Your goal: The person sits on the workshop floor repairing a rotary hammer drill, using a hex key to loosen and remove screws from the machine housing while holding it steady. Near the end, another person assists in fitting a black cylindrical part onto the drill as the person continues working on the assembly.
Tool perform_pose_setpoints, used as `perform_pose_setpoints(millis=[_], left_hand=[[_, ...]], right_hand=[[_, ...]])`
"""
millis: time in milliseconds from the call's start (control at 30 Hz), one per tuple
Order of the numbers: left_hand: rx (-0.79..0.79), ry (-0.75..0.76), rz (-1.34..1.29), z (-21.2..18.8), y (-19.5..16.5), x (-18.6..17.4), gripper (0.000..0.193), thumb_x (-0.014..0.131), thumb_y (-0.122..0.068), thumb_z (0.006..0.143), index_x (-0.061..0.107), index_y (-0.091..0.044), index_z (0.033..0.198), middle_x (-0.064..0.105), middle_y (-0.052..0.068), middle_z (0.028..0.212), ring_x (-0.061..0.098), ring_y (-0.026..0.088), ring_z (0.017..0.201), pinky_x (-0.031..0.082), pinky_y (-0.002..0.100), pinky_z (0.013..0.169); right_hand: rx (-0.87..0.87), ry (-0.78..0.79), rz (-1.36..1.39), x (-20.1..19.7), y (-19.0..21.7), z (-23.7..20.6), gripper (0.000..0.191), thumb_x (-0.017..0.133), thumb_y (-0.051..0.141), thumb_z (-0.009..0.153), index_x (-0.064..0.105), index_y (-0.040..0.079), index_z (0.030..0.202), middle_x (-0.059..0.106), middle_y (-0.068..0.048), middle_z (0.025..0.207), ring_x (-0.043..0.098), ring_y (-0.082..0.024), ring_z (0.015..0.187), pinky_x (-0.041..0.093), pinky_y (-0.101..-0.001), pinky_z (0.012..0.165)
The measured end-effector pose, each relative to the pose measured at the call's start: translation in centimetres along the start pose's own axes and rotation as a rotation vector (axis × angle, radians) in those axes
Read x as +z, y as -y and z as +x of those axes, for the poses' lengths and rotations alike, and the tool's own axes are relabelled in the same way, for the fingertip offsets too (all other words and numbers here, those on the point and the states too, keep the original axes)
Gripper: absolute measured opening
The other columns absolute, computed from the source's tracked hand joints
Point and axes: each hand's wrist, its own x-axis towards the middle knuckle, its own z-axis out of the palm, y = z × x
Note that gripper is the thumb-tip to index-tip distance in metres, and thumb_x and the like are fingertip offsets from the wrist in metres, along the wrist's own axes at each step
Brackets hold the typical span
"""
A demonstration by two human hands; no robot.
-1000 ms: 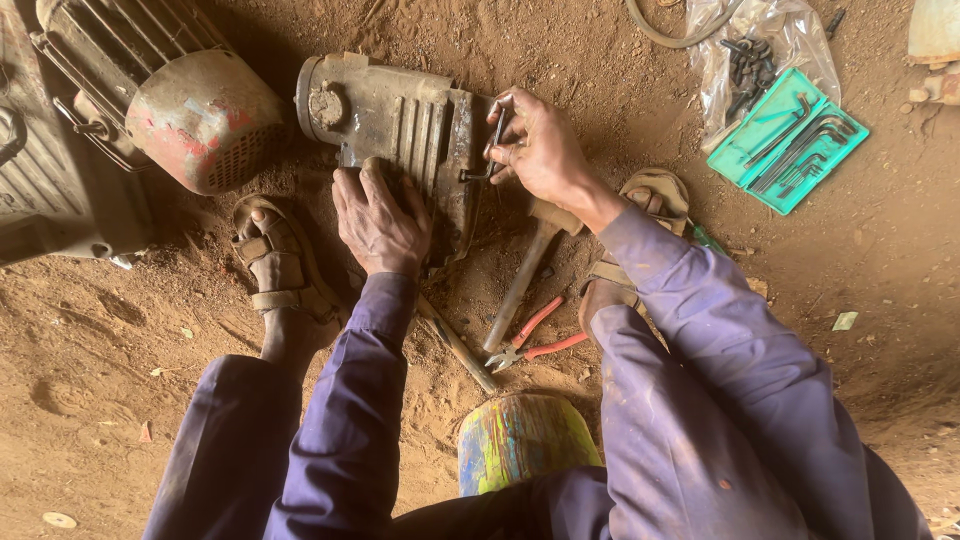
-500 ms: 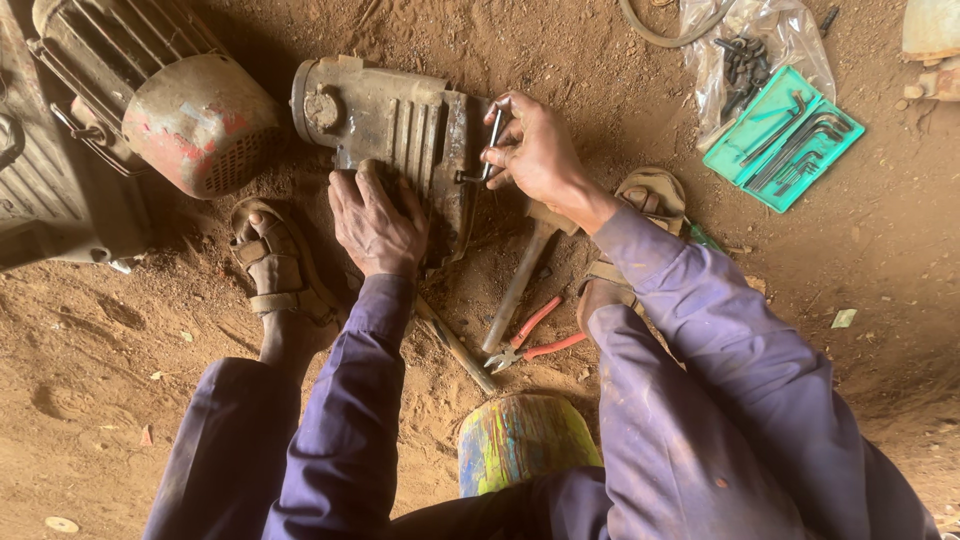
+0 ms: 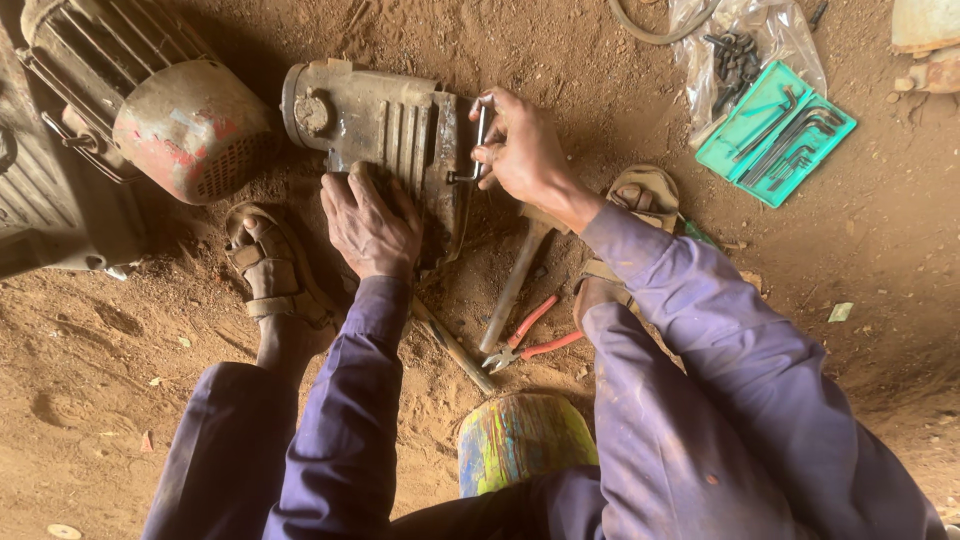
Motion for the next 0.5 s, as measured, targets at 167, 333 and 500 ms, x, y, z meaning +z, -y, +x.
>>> perform_pose_setpoints(millis=[167, 333, 500], left_hand=[[0.035, -0.066, 0.079, 0.1, 0.0, 0.2, 0.054, 0.05, -0.044, 0.104, 0.052, -0.005, 0.142, 0.045, 0.036, 0.142, 0.049, 0.048, 0.13, 0.051, 0.052, 0.102], [-0.028, 0.086, 0.049, 0.5, -0.2, -0.3, 0.058, 0.044, -0.043, 0.105, 0.047, -0.003, 0.146, 0.046, 0.034, 0.143, 0.05, 0.045, 0.132, 0.05, 0.05, 0.107], [-0.049, 0.134, 0.054, 0.4, 0.3, 0.0, 0.058, 0.041, -0.046, 0.106, 0.047, -0.005, 0.147, 0.04, 0.036, 0.149, 0.043, 0.047, 0.139, 0.043, 0.049, 0.112]], right_hand=[[-0.012, -0.001, -0.015, 0.1, -0.4, 0.0, 0.036, 0.064, -0.009, 0.093, 0.056, 0.0, 0.127, 0.066, -0.014, 0.094, 0.075, -0.022, 0.066, 0.059, -0.0257, 0.044], [-0.112, -0.024, -0.143, 0.2, 0.0, -0.6, 0.036, 0.068, -0.006, 0.093, 0.056, -0.002, 0.126, 0.067, -0.014, 0.093, 0.075, -0.019, 0.067, 0.058, -0.024, 0.047], [-0.041, 0.068, -0.393, -0.5, 1.2, -0.4, 0.032, 0.071, -0.003, 0.09, 0.053, 0.001, 0.117, 0.068, -0.01, 0.09, 0.069, -0.02, 0.063, 0.054, -0.0286, 0.041]])
